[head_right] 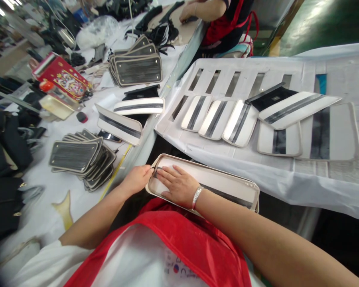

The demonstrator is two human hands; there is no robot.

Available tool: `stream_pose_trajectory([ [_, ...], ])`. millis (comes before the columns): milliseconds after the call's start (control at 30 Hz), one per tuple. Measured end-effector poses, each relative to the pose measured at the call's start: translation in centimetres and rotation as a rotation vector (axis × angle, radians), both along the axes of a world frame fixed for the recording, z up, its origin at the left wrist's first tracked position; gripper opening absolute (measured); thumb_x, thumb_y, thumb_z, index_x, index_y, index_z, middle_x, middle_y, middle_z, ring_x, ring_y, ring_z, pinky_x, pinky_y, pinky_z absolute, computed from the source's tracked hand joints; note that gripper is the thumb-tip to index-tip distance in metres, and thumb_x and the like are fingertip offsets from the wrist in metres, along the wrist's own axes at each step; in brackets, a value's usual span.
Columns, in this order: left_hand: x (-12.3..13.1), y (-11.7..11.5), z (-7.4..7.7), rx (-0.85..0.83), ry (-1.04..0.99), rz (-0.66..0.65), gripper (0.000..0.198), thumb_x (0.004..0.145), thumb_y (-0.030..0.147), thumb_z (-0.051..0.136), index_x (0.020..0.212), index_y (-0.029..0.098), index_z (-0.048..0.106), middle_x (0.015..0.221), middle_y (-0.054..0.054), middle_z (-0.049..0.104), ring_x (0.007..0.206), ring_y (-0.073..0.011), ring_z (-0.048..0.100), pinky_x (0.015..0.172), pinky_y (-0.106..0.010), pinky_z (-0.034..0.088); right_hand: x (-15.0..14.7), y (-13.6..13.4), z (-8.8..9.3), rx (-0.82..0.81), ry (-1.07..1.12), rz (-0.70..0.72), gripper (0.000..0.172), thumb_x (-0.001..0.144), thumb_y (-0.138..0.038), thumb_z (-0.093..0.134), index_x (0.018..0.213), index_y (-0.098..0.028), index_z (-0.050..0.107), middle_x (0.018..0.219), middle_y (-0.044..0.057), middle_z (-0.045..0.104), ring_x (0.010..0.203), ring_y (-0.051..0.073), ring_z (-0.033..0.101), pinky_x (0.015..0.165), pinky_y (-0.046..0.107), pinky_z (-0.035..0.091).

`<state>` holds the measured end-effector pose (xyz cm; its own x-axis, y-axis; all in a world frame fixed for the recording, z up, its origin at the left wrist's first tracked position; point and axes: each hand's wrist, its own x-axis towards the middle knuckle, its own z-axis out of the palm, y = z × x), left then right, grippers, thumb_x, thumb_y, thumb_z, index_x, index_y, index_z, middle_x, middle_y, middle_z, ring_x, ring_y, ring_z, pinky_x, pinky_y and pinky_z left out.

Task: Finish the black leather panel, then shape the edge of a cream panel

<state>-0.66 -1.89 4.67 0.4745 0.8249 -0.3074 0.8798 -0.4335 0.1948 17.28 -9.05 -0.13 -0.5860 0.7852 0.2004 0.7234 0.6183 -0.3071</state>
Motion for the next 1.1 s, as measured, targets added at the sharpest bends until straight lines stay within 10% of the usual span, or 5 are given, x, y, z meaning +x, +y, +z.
stream_pose_trajectory([
  [333, 0.2, 0.1, -0.3, -0.122, -0.146, 0.029, 0.035, 0.088, 0.034, 0.035, 0.063, 0.016, 0.052, 0.062, -0.004, 0.057, 0.06, -0.0157, 0.052, 0.057, -0.026, 0.033, 0.6, -0.5, -0.2, 0.022, 0.038, -0.008, 0.058, 0.088, -0.048, 0.042, 0.134, -0.014, 0.041, 0.141, 0.007, 0.037, 0.13, 0.022, 0.033, 0.109, 0.042, 0.021],
  [567, -1.2, -0.1, -1.4, -0.743, -0.747, 0.493, 0.053, 0.086, 0.057, 0.027, 0.082, 0.014, 0.059, 0.068, -0.004, 0.061, 0.06, -0.0162, 0.056, 0.06, -0.028, 0.044, 0.7, -0.4, -0.3, 0.036, 0.047, -0.009, 0.058, 0.087, -0.049, 0.043, 0.134, -0.014, 0.042, 0.141, 0.007, 0.037, 0.129, 0.022, 0.034, 0.108, 0.042, 0.021],
  [833, -0.3, -0.2, -0.6, -0.161, -0.316, 0.134, 0.035, 0.084, 0.038, 0.041, 0.056, 0.017, 0.043, 0.051, 0.003, 0.041, 0.053, -0.0102, 0.039, 0.051, -0.023, 0.027, 0.6, -0.2, -0.1, 0.0, 0.048, -0.011, 0.058, 0.087, -0.048, 0.043, 0.134, -0.015, 0.041, 0.141, 0.006, 0.038, 0.129, 0.023, 0.034, 0.108, 0.042, 0.021],
  [1100, -0.4, -0.5, -0.3, -0.129, -0.217, 0.039, 0.03, 0.088, 0.028, 0.035, 0.061, 0.017, 0.044, 0.057, 0.002, 0.049, 0.056, -0.0114, 0.045, 0.054, -0.023, 0.029, 0.7, -0.1, 0.0, -0.029, 0.069, -0.002, 0.059, 0.086, -0.049, 0.045, 0.135, -0.016, 0.039, 0.142, 0.005, 0.036, 0.13, 0.023, 0.033, 0.108, 0.043, 0.023],
])
